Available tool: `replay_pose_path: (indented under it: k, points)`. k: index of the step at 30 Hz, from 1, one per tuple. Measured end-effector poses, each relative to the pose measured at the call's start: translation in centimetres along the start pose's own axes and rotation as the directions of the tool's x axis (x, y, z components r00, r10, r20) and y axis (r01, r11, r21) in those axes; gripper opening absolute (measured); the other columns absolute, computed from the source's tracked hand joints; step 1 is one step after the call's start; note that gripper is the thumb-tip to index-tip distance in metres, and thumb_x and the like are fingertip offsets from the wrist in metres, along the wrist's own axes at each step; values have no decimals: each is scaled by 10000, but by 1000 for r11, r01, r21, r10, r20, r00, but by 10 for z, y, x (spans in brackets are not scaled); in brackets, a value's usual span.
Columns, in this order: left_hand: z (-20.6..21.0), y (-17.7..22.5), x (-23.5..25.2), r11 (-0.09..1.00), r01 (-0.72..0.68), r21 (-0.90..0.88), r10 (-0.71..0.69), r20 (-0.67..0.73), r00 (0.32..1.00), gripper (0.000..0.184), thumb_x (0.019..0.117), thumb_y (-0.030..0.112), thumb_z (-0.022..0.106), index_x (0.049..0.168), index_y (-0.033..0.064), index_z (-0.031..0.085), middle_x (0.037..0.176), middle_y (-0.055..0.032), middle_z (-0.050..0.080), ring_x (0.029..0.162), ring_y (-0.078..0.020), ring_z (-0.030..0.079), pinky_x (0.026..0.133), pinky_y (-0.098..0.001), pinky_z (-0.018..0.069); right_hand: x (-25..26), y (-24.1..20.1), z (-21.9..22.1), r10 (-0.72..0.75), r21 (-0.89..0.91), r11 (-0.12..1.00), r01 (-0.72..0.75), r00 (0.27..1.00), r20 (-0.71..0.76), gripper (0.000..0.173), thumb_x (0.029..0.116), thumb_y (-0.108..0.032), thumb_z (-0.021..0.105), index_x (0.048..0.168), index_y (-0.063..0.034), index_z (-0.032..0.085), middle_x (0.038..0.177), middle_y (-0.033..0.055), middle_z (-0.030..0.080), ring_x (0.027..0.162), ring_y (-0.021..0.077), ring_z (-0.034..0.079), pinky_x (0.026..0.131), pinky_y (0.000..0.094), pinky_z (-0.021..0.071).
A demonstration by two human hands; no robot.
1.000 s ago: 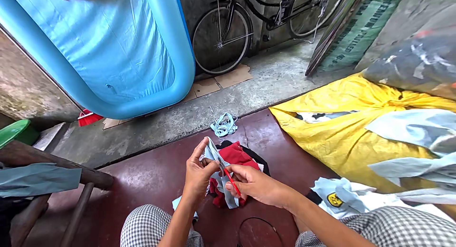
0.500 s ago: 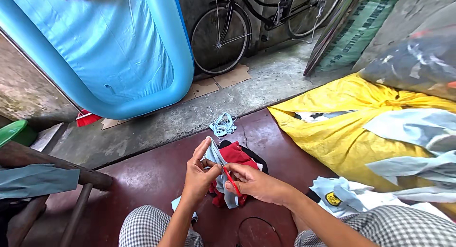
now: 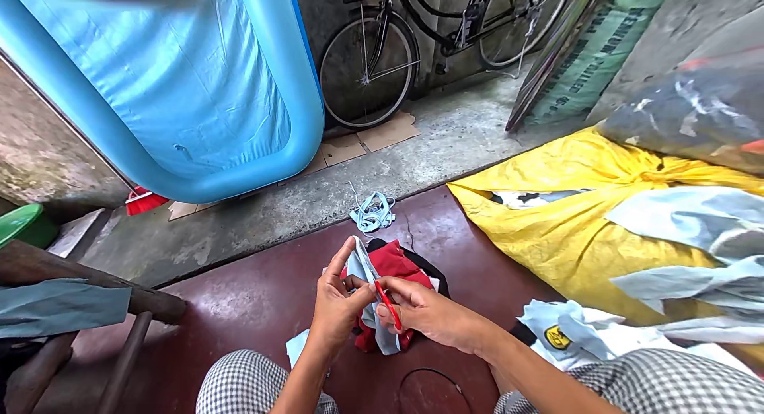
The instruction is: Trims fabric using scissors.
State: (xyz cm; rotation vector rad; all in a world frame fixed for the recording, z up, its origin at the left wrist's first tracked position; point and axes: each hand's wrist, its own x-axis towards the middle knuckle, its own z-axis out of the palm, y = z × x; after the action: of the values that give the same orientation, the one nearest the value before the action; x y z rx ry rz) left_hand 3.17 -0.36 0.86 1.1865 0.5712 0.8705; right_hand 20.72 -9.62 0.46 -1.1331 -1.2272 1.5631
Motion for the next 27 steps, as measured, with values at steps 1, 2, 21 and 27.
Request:
replay_pose_path:
  k: [1, 2, 21, 27]
  points:
    - [0, 0, 0, 1000, 21, -20, -21, 3, 1000, 865, 797, -112, 727, 1555, 202, 452, 1398, -148, 570, 718, -183, 655, 710, -349, 603, 0, 0, 2, 6, 11, 1000, -6, 1000, -30, 412, 983, -352, 657, 1318, -129, 564, 949, -4, 651, 819, 93, 643, 742, 271, 552]
    - [-1, 0, 1, 998, 47, -34, -47, 2, 999, 868, 801, -120, 708, 1559, 208, 439, 1469, -121, 514, 733, -183, 654, 713, -354, 605, 0, -1, 3, 14, 17, 1000, -14, 998, -54, 373, 990, -318, 650, 1298, -119, 579, 929, 5, 653, 800, 102, 648, 725, 278, 557]
    - [-30, 9, 22, 939, 113, 326, -108, -33, 994, 762, 796, -75, 675, 1505, 159, 525, 1388, -82, 605, 961, -222, 677, 821, -399, 585, -12, 5, 2, 169, -558, 804, -204, 979, -114, 421, 996, -389, 625, 1306, -105, 604, 1118, 118, 666, 1028, 241, 648, 909, 480, 519]
    - [-25, 6, 21, 908, -8, 418, -3, 25, 1000, 910, 736, -58, 756, 1550, 224, 462, 1576, -59, 389, 964, -237, 707, 781, -409, 647, -12, 4, 4, 132, -592, 777, -212, 975, -177, 412, 1001, -386, 606, 1304, -108, 597, 1097, 116, 673, 1015, 259, 658, 892, 495, 525]
